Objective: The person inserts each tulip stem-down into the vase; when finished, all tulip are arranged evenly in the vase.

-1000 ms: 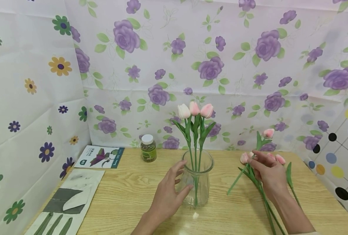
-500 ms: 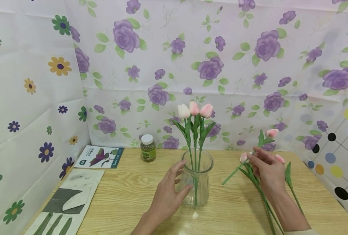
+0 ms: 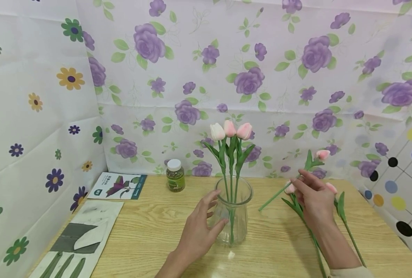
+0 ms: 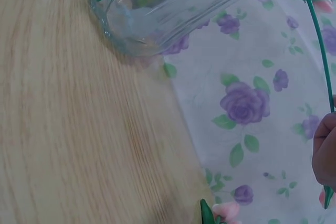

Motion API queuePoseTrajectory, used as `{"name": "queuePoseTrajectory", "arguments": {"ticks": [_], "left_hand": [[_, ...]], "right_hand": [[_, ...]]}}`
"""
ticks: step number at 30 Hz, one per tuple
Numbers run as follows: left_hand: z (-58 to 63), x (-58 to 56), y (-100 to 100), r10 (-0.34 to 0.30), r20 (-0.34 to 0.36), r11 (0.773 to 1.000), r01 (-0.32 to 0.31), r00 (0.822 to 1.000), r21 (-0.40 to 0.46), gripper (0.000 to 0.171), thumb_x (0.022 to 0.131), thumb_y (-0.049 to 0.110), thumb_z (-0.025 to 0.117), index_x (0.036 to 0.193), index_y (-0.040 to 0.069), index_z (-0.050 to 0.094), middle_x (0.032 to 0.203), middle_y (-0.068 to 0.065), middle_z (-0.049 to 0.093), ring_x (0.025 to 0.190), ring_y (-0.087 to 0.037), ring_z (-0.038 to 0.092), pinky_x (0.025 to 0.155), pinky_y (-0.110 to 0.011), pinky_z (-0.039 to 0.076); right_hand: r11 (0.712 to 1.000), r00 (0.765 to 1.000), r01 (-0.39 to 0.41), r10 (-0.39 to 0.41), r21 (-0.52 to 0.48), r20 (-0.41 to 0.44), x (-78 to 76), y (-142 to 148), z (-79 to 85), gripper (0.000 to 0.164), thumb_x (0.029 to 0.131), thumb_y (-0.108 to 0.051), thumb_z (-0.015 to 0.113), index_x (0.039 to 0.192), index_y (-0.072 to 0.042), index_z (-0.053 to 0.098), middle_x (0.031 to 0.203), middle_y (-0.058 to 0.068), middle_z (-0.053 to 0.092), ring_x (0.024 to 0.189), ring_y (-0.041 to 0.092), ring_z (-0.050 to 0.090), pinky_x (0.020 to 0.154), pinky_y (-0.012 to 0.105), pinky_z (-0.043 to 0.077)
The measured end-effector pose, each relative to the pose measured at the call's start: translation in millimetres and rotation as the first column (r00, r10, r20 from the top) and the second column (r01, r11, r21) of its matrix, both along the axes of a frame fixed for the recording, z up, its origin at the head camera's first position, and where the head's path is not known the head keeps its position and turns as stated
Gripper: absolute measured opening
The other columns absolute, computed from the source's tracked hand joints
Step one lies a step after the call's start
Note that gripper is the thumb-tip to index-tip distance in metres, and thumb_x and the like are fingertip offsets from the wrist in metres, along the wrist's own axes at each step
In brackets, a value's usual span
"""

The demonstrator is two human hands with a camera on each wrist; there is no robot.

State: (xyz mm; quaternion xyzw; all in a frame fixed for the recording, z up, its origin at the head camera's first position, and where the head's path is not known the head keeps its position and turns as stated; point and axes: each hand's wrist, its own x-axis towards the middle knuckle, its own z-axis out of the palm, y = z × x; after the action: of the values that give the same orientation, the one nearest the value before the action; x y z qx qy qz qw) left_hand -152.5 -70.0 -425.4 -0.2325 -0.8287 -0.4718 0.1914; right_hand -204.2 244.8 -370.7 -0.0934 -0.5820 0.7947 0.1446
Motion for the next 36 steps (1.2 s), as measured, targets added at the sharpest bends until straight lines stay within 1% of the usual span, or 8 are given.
{"name": "queuePoseTrajectory", "arguments": {"ticks": [4,7,12,15,20,27,32,36], "left_hand": [[-0.2,0.1,0,-0.002,-0.002,1.000,0.002,1.000,0.001,0.080,0.094,0.011,0.081,0.160,0.023,0.037,0.157,-0.009,0.053,0.130,-0.034,0.066,0.095,-0.043,0.066],[-0.2,0.2,0,-0.001,-0.001,1.000,0.001,1.000,0.002,0.081,0.093,0.011,0.082,0.160,0.025,0.037,0.158,-0.008,0.052,0.130,-0.034,0.066,0.095,-0.043,0.066],[0.1,0.4,-1,0.004,0.003,1.000,-0.004,1.000,-0.007,0.080,0.094,0.011,0.081,0.160,0.023,0.037,0.158,-0.008,0.052,0.130,-0.034,0.066,0.096,-0.043,0.066],[-0.1,0.4,-1,0.004,0.005,1.000,-0.004,1.000,-0.007,0.079,0.094,0.011,0.081,0.160,0.021,0.037,0.158,-0.008,0.052,0.131,-0.033,0.066,0.096,-0.043,0.066],[-0.9,-0.4,-1,0.001,0.001,1.000,-0.001,1.000,0.002,0.080,0.094,0.011,0.081,0.160,0.024,0.037,0.158,-0.007,0.052,0.130,-0.033,0.066,0.096,-0.043,0.066],[-0.2,-0.9,-1,-0.001,0.002,1.000,0.001,1.000,-0.001,0.078,0.094,0.011,0.081,0.159,0.018,0.039,0.157,-0.008,0.053,0.130,-0.033,0.066,0.096,-0.043,0.066],[-1.3,-0.8,-2,-0.001,0.009,1.000,0.001,1.000,-0.009,0.079,0.095,0.012,0.080,0.160,0.023,0.037,0.158,-0.007,0.052,0.131,-0.033,0.066,0.096,-0.043,0.065],[-2.4,-1.0,-2,-0.001,0.014,1.000,0.001,1.000,-0.012,0.079,0.096,0.013,0.080,0.160,0.027,0.036,0.158,-0.007,0.052,0.131,-0.032,0.066,0.096,-0.043,0.065]], "right_hand": [[0.999,1.000,0.019,-0.020,-0.030,-0.018,-1.5,-5,2.1,0.036,0.091,-0.007,0.084,0.124,-0.019,0.075,0.084,-0.008,0.068,0.056,0.009,0.048,0.048,0.026,0.027],[0.998,0.999,0.038,-0.039,-0.057,-0.024,-2.7,-9,3.8,0.034,0.090,-0.005,0.084,0.121,-0.017,0.076,0.083,-0.007,0.067,0.055,0.010,0.045,0.048,0.028,0.024],[0.995,0.998,0.057,-0.059,-0.077,-0.015,-5.0,-14,7.0,0.035,0.089,-0.006,0.085,0.121,-0.016,0.076,0.083,-0.006,0.068,0.055,0.010,0.047,0.044,0.023,0.031],[0.994,0.998,0.067,-0.069,-0.085,-0.014,-6.4,-16,8.9,0.035,0.089,-0.006,0.085,0.121,-0.016,0.075,0.084,-0.006,0.067,0.055,0.010,0.047,0.043,0.022,0.032],[0.990,0.996,0.086,-0.089,-0.113,-0.020,-8.9,-21,12.0,0.033,0.090,-0.002,0.083,0.119,-0.015,0.076,0.083,-0.005,0.066,0.055,0.010,0.048,0.043,0.021,0.033],[0.988,0.993,0.092,-0.100,-0.120,-0.059,-11.4,-30,18.5,0.036,0.089,-0.002,0.084,0.123,-0.013,0.075,0.086,-0.004,0.066,0.056,0.011,0.047,0.044,0.023,0.032],[0.989,0.990,0.100,-0.109,-0.107,-0.091,-13.2,-35,21.7,0.039,0.089,-0.002,0.084,0.126,-0.012,0.074,0.087,-0.003,0.065,0.055,0.013,0.044,0.046,0.027,0.028],[0.988,0.987,0.119,-0.129,-0.100,-0.098,-13.2,-37,22.8,0.039,0.088,-0.002,0.084,0.124,-0.012,0.074,0.088,-0.003,0.066,0.055,0.013,0.045,0.045,0.025,0.032]]}}
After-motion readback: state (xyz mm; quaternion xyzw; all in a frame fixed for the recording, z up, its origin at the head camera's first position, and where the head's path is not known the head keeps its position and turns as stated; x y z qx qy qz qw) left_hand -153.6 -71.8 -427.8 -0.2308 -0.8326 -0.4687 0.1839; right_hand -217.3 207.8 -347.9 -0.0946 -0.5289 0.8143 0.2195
